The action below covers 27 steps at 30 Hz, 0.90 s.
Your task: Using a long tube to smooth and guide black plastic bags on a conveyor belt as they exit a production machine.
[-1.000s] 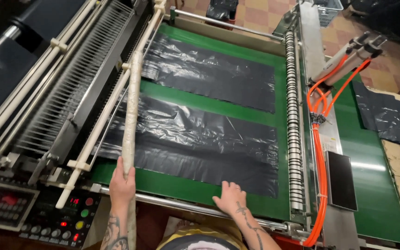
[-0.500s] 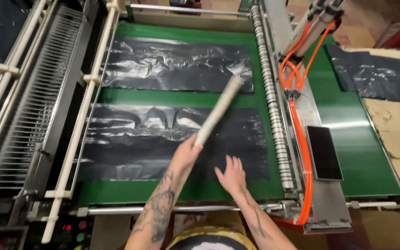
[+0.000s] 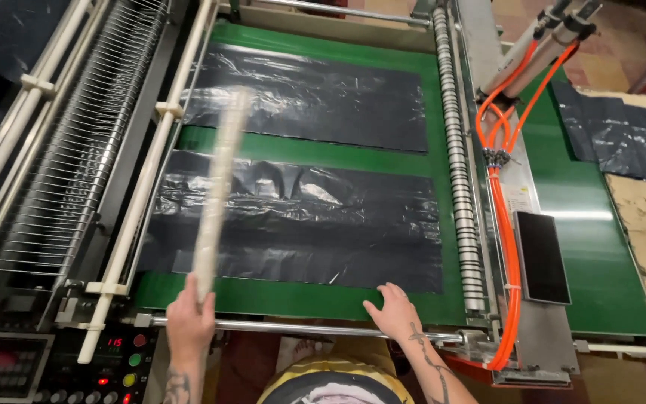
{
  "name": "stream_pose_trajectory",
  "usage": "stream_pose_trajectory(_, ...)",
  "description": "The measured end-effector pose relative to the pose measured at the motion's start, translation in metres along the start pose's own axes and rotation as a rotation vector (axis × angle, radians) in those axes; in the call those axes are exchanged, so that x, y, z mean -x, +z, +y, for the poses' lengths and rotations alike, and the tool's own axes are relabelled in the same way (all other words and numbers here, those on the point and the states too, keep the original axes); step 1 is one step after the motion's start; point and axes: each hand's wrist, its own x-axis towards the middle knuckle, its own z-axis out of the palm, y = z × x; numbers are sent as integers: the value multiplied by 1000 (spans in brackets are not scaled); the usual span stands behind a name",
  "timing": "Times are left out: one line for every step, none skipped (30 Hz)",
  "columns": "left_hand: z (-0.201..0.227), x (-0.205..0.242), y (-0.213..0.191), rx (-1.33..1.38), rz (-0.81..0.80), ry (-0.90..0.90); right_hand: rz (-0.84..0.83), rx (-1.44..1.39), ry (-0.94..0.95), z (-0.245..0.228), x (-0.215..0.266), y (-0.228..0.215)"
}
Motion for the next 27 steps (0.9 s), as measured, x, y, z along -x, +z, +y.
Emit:
stream_pose_trajectory(-13,6,-4,-101,47,-98,-2,-3,-8,0,-1,1)
stream_pose_trajectory(-26,9,2,-94,56,-110,-3,12,-16,-2,0,0)
stream_pose_trajectory(-40,12,7,-121,284,33,-27,27,7,-5,1,-1)
stream_pose_trajectory(-53,15,14,-153,516,174,-51,44,25,-9,0,-3)
stream_pose_trajectory(-54,18,18,-151,530,158,-51,61,13,-7,-1,-2)
stream_pose_trajectory(-56,18,20,-133,544,160,-54,66,18,-6,-2,0)
stream_pose_trajectory(-57,17,22,-115,558,163,-56,72,23,-6,-4,2)
stream_pose_trajectory(-58,18,23,-117,568,148,-59,86,12,-8,-3,1)
stream_pose_trajectory(-58,18,24,-103,557,126,-52,81,28,-10,-2,-1)
stream_pose_trajectory(-59,18,25,-91,541,107,-48,72,46,-12,0,0)
stream_pose_trajectory(-57,18,25,-95,545,95,-55,81,39,-9,-7,0)
stream_pose_trajectory(-57,20,24,-73,472,9,-57,93,25,-6,-10,4)
stream_pose_trajectory(-55,21,23,-50,399,-78,-59,104,11,-2,-13,7)
stream_pose_trajectory(-54,21,20,-56,396,-79,-65,101,10,-3,-12,9)
stream_pose_trajectory(-51,22,18,-61,395,-82,-23,175,-12,-3,-11,11)
stream_pose_trajectory(-49,14,17,-63,399,-75,31,244,-34,-5,-15,11)
stream_pose_trajectory(-40,12,8,-65,402,-66,37,237,-36,-13,-16,12)
stream_pose_trajectory(-29,7,1,-57,338,-77,67,157,-93,-19,-15,11)
stream_pose_trajectory(-18,2,-4,-49,273,-88,99,78,-149,-24,-16,10)
stream_pose_trajectory(0,-14,-9,-43,260,-74,106,70,-132,-39,-10,5)
stream_pose_trajectory(18,-31,-13,-58,233,-57,105,-126,-273,-55,-6,-1)
stream_pose_trajectory(36,-35,-17,-74,191,-54,92,-319,-402,-64,7,-2)
stream_pose_trajectory(49,-49,-3,-71,161,-55,85,-323,-373,-67,10,1)
stream_pose_trajectory(61,-70,11,-54,218,42,67,-495,-472,-74,8,5)
stream_pose_trajectory(75,-91,25,-33,274,139,52,-667,-571,-81,6,8)
stream_pose_trajectory(100,-106,43,-28,263,162,73,-679,-560,-82,-8,8)
stream_pose_trajectory(125,-119,62,-119,228,171,170,-727,-560,-84,-22,7)
